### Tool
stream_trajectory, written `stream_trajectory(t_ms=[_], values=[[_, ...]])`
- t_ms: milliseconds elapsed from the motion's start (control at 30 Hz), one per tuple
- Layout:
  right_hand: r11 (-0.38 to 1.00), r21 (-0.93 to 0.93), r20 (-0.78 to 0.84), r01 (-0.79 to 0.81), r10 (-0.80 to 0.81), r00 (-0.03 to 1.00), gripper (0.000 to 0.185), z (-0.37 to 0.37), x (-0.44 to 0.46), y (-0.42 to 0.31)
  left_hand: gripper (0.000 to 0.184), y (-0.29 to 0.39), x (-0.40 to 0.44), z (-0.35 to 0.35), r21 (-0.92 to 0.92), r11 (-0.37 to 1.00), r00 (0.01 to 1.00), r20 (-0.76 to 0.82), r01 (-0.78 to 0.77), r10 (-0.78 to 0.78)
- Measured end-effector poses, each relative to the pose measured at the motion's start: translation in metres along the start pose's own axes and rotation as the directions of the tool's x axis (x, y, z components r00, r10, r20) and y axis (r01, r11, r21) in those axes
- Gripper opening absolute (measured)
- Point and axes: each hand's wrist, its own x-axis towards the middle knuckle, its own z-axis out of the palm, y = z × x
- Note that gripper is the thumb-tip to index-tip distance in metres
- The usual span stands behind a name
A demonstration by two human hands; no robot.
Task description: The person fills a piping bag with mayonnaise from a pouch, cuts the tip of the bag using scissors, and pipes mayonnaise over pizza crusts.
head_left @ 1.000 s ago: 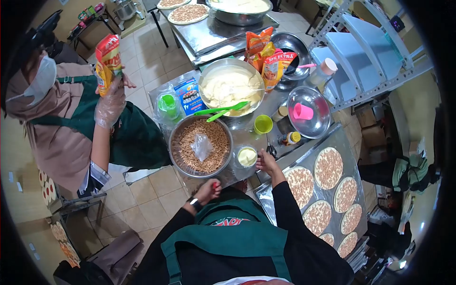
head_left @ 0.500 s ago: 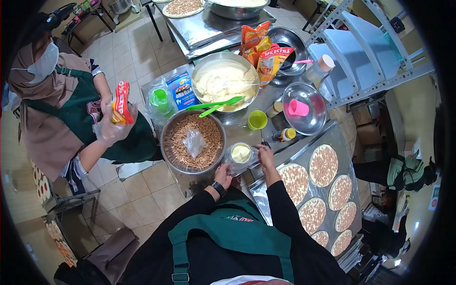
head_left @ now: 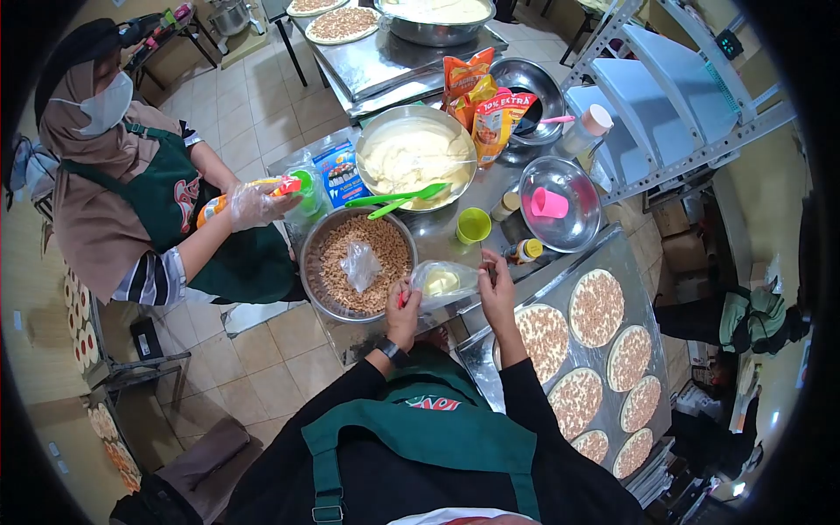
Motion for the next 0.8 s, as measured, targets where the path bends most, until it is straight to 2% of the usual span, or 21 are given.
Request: stream_trajectory(t_ms=[33, 67, 100, 167, 200, 233, 300, 367, 400, 433, 500, 600, 700, 800], values=[[0.977, 0.088, 0.071, -0.193, 0.187, 0.980, 0.028, 0.000, 0.000, 0.002, 0.025, 0.000, 0.005, -0.001, -0.091, 0.994, 0.998, 0.023, 0.057, -0.055], [0.910, 0.160, 0.153, -0.384, 0.361, 0.920, 0.030, -0.001, 0.000, 0.005, 0.025, 0.000, 0.008, -0.003, -0.180, 0.977, 0.992, 0.055, 0.118, -0.109], [0.802, 0.214, 0.241, -0.558, 0.510, 0.825, 0.032, -0.003, 0.000, 0.008, 0.025, 0.002, 0.013, -0.008, -0.177, 0.950, 0.962, 0.138, 0.257, -0.235], [0.829, 0.131, 0.386, -0.544, 0.463, 0.798, 0.033, -0.002, 0.001, 0.028, 0.025, 0.009, 0.017, -0.005, -0.189, 0.942, 0.955, 0.155, 0.279, -0.252], [0.842, 0.091, 0.458, -0.532, 0.439, 0.773, 0.034, -0.002, 0.001, 0.037, 0.025, 0.013, 0.018, -0.005, -0.194, 0.938, 0.952, 0.160, 0.289, -0.260], [0.879, 0.046, 0.457, -0.475, 0.404, 0.792, 0.032, -0.005, 0.002, 0.035, 0.025, 0.015, 0.020, -0.005, -0.185, 0.958, 0.967, 0.175, 0.219, -0.188], [0.935, -0.047, 0.465, -0.352, 0.333, 0.821, 0.028, -0.009, 0.003, 0.028, 0.025, 0.020, 0.021, -0.007, -0.230, 0.949, 0.968, 0.175, 0.217, -0.179], [0.989, -0.148, 0.400, 0.014, 0.047, 0.915, 0.025, -0.010, -0.001, 0.021, 0.025, 0.034, 0.020, -0.006, -0.273, 0.930, 0.960, 0.198, 0.246, -0.196], [0.958, -0.207, 0.379, 0.196, -0.106, 0.919, 0.023, -0.012, -0.004, 0.018, 0.025, 0.040, 0.020, -0.005, -0.295, 0.915, 0.952, 0.220, 0.274, -0.214], [0.989, -0.147, 0.398, 0.006, 0.054, 0.916, 0.024, -0.014, -0.005, 0.002, 0.025, 0.046, 0.019, -0.003, -0.317, 0.899, 0.942, 0.244, 0.301, -0.230], [0.928, -0.039, 0.460, -0.371, 0.346, 0.818, 0.026, -0.017, -0.006, -0.034, 0.025, 0.053, 0.019, -0.001, -0.299, 0.881, 0.916, 0.280, 0.367, -0.287], [0.950, 0.153, 0.473, -0.271, 0.170, 0.864, 0.036, -0.014, -0.004, -0.009, 0.025, 0.081, 0.014, 0.012, -0.299, 0.851, 0.888, 0.310, 0.431, -0.340], [0.994, -0.060, 0.534, -0.087, 0.105, 0.839, 0.047, -0.018, -0.009, -0.054, 0.024, 0.094, 0.018, 0.012, -0.301, 0.834, 0.857, 0.393, 0.462, -0.333], [0.934, -0.237, 0.452, 0.267, -0.137, 0.881, 0.040, -0.005, -0.013, -0.070, 0.024, 0.110, 0.017, 0.015, -0.291, 0.843, 0.838, 0.463, 0.453, -0.290]])
